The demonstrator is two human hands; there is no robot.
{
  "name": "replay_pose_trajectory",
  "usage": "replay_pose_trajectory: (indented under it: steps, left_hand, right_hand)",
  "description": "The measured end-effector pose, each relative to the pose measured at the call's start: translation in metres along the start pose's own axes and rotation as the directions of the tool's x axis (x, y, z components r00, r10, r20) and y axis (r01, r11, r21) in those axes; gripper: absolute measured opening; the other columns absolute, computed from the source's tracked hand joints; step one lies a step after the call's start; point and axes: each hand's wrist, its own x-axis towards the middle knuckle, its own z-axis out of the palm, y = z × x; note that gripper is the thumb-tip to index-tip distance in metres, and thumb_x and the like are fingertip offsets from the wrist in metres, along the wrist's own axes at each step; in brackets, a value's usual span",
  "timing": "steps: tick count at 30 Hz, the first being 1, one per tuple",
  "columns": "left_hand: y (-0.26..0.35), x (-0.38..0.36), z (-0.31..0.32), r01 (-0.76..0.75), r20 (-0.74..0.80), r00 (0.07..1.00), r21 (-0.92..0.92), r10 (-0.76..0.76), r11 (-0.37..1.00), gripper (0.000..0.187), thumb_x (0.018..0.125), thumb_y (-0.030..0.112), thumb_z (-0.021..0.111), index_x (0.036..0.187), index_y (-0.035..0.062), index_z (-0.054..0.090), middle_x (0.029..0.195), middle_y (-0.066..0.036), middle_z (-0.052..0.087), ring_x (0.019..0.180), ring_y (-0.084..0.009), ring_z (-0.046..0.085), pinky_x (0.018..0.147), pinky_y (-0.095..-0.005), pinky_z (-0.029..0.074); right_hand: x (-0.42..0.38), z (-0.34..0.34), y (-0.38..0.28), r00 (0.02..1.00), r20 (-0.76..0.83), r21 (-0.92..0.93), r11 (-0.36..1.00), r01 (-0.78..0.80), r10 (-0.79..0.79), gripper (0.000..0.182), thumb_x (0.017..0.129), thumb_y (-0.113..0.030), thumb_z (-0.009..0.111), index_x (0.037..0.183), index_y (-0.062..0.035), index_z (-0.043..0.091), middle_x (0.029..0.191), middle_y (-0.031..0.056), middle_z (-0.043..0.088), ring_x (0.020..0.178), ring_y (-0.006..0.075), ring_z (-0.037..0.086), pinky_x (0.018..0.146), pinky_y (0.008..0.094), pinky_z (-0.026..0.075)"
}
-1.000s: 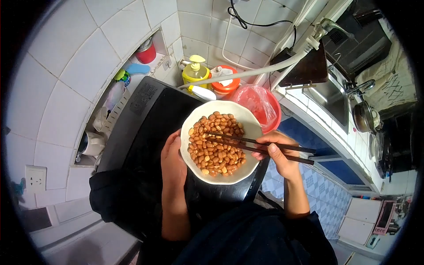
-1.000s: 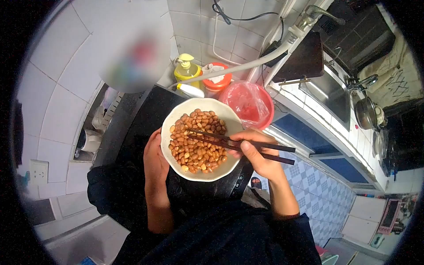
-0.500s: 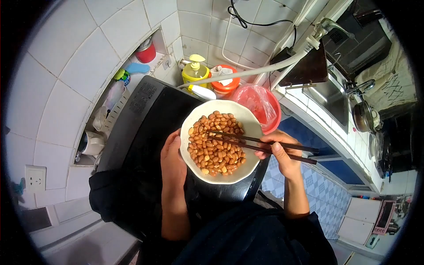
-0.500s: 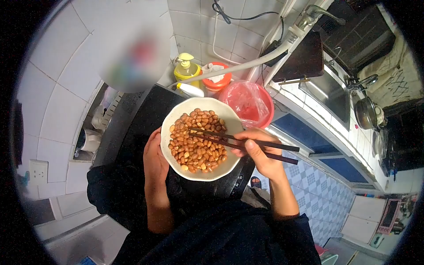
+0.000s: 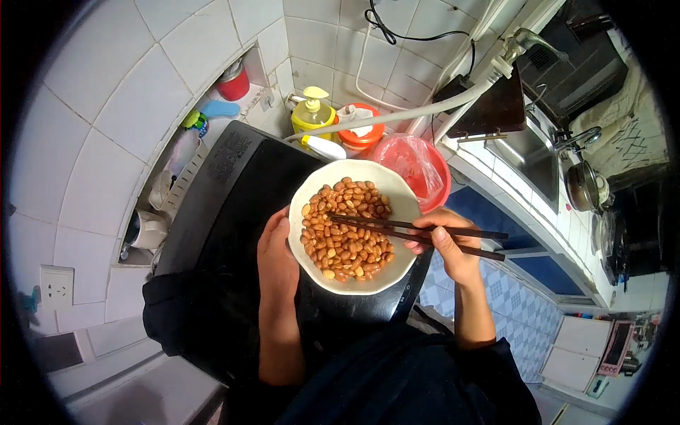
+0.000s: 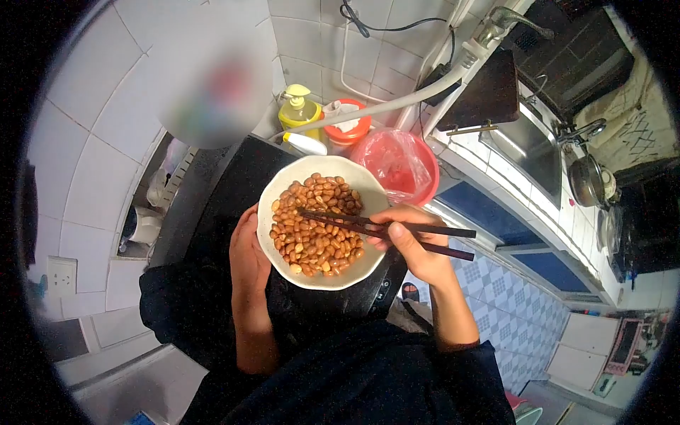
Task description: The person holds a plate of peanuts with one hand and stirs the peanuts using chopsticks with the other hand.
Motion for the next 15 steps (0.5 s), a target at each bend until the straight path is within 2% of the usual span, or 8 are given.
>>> replay_pose_trajectory:
  steps: [3, 6, 10, 11, 13, 15]
  left_hand:
    - [0.001, -0.001, 0.002, 0.001, -0.009, 1.000, -0.022, -0.001, 1.000, 0.031, 0.088, 0.014, 0.037, 0.110, -0.0058, 0.046, 0.105, -0.015, 0.052, 0.099, -0.0192, 0.052, 0.087, -0.0295, 0.041]
    - [0.001, -0.001, 0.002, 0.003, -0.015, 1.000, -0.042, -0.003, 0.999, 0.031, 0.088, 0.014, 0.038, 0.109, -0.0067, 0.047, 0.104, -0.015, 0.053, 0.098, -0.0184, 0.052, 0.087, -0.0279, 0.040]
    - [0.000, 0.000, 0.000, 0.002, 0.009, 1.000, -0.051, -0.002, 0.999, 0.031, 0.088, 0.014, 0.038, 0.109, -0.0068, 0.047, 0.105, -0.015, 0.052, 0.099, -0.0187, 0.051, 0.087, -0.0281, 0.040]
    - [0.000, 0.001, -0.001, 0.002, 0.008, 1.000, -0.051, -0.002, 0.999, 0.031, 0.088, 0.014, 0.038, 0.109, -0.0068, 0.047, 0.105, -0.015, 0.052, 0.099, -0.0187, 0.051, 0.087, -0.0281, 0.040]
    - [-0.001, 0.001, -0.001, -0.006, -0.004, 1.000, -0.007, 0.006, 1.000, 0.032, 0.087, 0.014, 0.036, 0.111, -0.0055, 0.044, 0.108, -0.016, 0.051, 0.100, -0.0202, 0.052, 0.087, -0.0312, 0.041]
    - [0.000, 0.001, 0.000, 0.002, -0.003, 1.000, -0.022, -0.002, 1.000, 0.032, 0.088, 0.014, 0.037, 0.111, -0.0063, 0.045, 0.107, -0.015, 0.051, 0.100, -0.0195, 0.051, 0.088, -0.0299, 0.040]
  right_hand:
    - [0.000, -0.001, -0.001, 1.000, 0.020, 0.028, 0.999, -0.020, 0.019, 0.030, 0.087, -0.020, 0.049, 0.095, 0.0083, 0.054, 0.086, 0.0163, 0.059, 0.073, 0.0200, 0.062, 0.061, 0.0262, 0.052]
    - [-0.002, -0.004, 0.001, 0.999, -0.027, 0.073, 0.997, -0.020, 0.022, 0.029, 0.087, -0.020, 0.049, 0.095, 0.0079, 0.054, 0.085, 0.0174, 0.059, 0.072, 0.0206, 0.062, 0.062, 0.0274, 0.052]
    - [0.001, -0.015, 0.010, 0.970, -0.214, 0.187, 0.980, -0.072, 0.112, 0.030, 0.088, -0.022, 0.048, 0.096, 0.0060, 0.053, 0.083, 0.0187, 0.060, 0.065, 0.0244, 0.063, 0.055, 0.0297, 0.053]
    - [0.003, -0.015, 0.012, 0.942, -0.308, 0.176, 0.981, -0.081, 0.133, 0.030, 0.088, -0.023, 0.047, 0.096, 0.0059, 0.053, 0.080, 0.0184, 0.061, 0.063, 0.0247, 0.063, 0.053, 0.0294, 0.052]
    - [0.004, -0.020, 0.011, 0.929, -0.341, 0.162, 0.983, -0.091, 0.143, 0.032, 0.089, -0.024, 0.045, 0.096, 0.0068, 0.052, 0.080, 0.0191, 0.061, 0.064, 0.0234, 0.063, 0.054, 0.0270, 0.052]
    - [0.004, -0.021, 0.011, 0.920, -0.365, 0.165, 0.982, -0.089, 0.145, 0.032, 0.089, -0.024, 0.045, 0.096, 0.0070, 0.052, 0.082, 0.0198, 0.061, 0.064, 0.0229, 0.063, 0.055, 0.0264, 0.052]
